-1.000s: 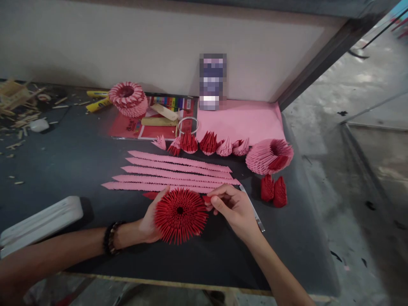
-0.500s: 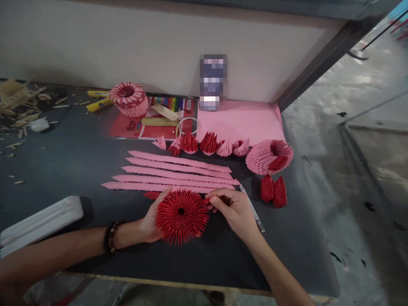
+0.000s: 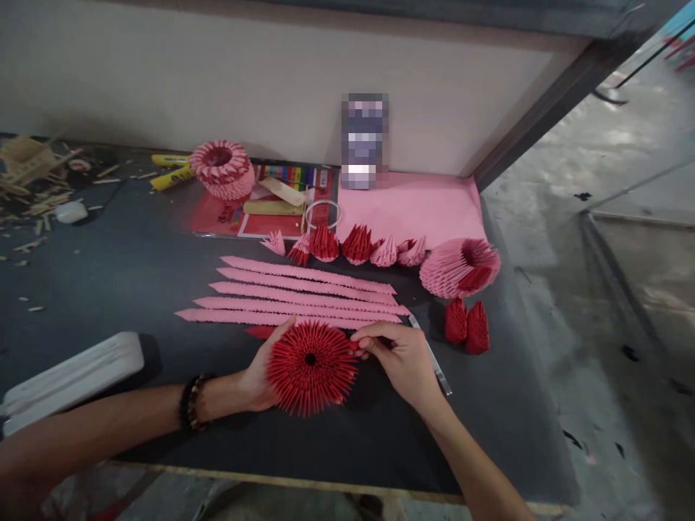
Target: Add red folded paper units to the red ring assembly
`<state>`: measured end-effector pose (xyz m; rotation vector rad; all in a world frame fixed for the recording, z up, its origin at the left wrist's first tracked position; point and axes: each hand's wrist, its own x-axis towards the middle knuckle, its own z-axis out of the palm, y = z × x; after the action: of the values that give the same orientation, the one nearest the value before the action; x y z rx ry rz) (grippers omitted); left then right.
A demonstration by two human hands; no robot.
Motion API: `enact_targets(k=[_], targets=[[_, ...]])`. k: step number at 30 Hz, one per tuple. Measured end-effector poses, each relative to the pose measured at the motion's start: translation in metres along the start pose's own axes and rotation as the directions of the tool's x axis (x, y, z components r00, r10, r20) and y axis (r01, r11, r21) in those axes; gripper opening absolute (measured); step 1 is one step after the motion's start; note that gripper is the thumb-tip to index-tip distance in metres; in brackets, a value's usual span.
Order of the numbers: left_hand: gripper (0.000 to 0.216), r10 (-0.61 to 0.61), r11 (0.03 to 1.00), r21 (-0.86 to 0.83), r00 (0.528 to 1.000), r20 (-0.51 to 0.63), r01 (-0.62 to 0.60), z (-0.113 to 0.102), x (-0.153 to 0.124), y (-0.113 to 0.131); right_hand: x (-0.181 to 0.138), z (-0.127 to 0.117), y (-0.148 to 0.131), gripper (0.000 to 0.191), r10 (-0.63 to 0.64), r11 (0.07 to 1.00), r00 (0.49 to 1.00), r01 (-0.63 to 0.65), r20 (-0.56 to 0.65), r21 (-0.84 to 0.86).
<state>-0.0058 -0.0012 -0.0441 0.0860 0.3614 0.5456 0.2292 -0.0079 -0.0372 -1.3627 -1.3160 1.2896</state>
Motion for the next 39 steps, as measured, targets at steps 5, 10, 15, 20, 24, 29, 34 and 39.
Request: enact_targets(k=[5, 10, 15, 20, 24, 29, 34, 39], targets=[[0.06, 0.008, 1.0, -0.023, 0.998, -0.061, -0.01, -0.002, -0.002, 0.0, -0.002, -0.003, -0.006, 0.012, -0.026, 0.99, 0.999, 0.032, 0.048, -0.137], [0.059, 0.012, 1.0, -0.019, 0.982, -0.187, -0.016, 0.012, -0.002, 0.001, -0.005, 0.0, -0.013, 0.015, -0.007, 0.992, 1.0, 0.011, 0.028, -0.126], [0.058, 0.04, 0.999, 0.012, 0.981, -0.191, -0.039, 0.019, -0.001, 0.001, -0.007, 0.001, -0.017, 0.018, -0.03, 0.976, 0.999, 0.035, 0.027, -0.214], [0.059, 0.056, 0.998, 0.048, 0.982, -0.181, -0.048, 0.009, 0.0, -0.003, -0.009, 0.003, -0.014, 0.019, 0.059, 0.984, 0.997, -0.068, -0.057, -0.167], [0.06, 0.058, 0.997, 0.068, 0.978, -0.201, -0.045, 0.005, 0.001, -0.004, -0.01, 0.009, -0.015, 0.019, 0.109, 0.984, 0.992, -0.117, -0.068, -0.133], [0.059, 0.039, 0.998, 0.058, 0.982, -0.183, -0.029, 0.012, 0.0, -0.002, -0.011, 0.011, -0.017, 0.02, 0.085, 0.98, 0.994, -0.095, -0.061, -0.172], [0.061, 0.042, 0.998, -0.03, 0.978, -0.205, -0.049, 0.021, -0.003, 0.005, -0.005, -0.005, -0.015, 0.031, 0.014, 0.979, 0.995, -0.033, -0.096, -0.203], [0.068, 0.055, 0.996, -0.069, 0.994, -0.093, -0.062, 0.018, -0.003, 0.008, 0.007, -0.013, -0.009, 0.012, -0.108, 0.832, 0.975, 0.194, 0.192, -0.519]])
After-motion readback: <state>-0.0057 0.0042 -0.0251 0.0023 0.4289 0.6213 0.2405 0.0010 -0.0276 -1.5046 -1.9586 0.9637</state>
